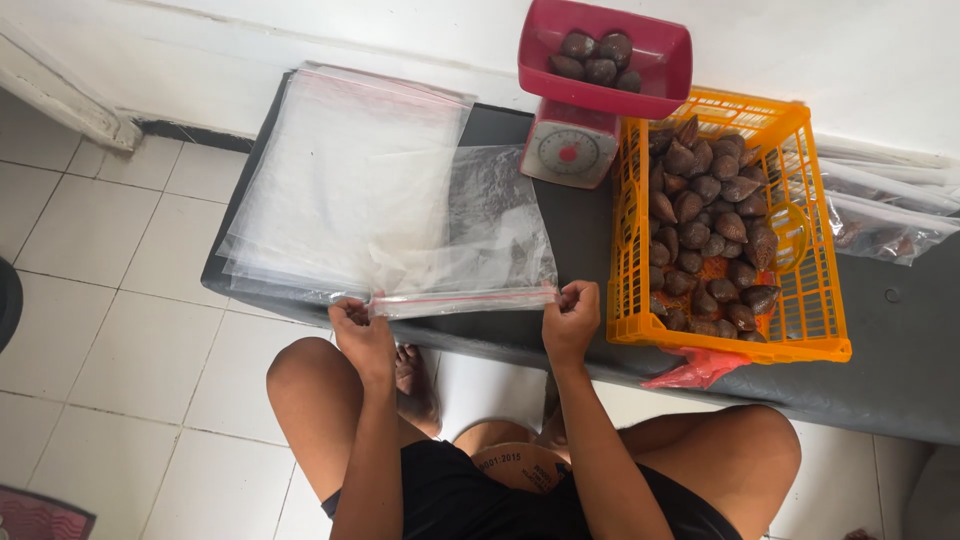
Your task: Weighing salak fruits on a manual scale and packaging them into plastic zip-lock bags.
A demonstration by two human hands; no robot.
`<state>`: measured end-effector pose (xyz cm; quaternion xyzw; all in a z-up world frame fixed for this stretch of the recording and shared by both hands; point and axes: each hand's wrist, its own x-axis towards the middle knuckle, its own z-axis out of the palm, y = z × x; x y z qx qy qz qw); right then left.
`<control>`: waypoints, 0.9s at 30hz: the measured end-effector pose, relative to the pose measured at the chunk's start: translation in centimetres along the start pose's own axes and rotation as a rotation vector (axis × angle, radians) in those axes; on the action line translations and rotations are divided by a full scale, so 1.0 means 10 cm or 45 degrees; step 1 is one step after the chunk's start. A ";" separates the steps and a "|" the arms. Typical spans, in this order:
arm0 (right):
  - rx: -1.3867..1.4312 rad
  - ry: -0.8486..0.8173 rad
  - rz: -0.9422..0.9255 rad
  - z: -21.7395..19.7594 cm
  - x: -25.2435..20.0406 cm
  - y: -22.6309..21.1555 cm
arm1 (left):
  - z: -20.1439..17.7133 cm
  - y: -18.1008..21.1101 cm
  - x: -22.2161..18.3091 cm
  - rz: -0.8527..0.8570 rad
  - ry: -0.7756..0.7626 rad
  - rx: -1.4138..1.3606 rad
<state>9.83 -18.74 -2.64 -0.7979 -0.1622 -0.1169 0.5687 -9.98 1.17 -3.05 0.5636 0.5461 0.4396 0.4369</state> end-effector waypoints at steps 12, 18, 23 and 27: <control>0.490 -0.094 0.566 -0.08 -0.06 -0.32 | -0.11 0.27 -0.24 -0.158 -0.173 -0.568; 0.580 -0.211 0.506 -0.16 0.06 -0.54 | -0.10 0.30 -0.22 -0.405 -0.371 -0.828; 0.549 -0.279 0.437 -0.12 0.21 0.22 | -0.09 -0.08 0.03 -0.323 -0.542 -0.706; 0.949 -0.308 0.596 -0.12 0.29 0.28 | -0.12 -0.05 0.14 -0.246 -0.605 -0.599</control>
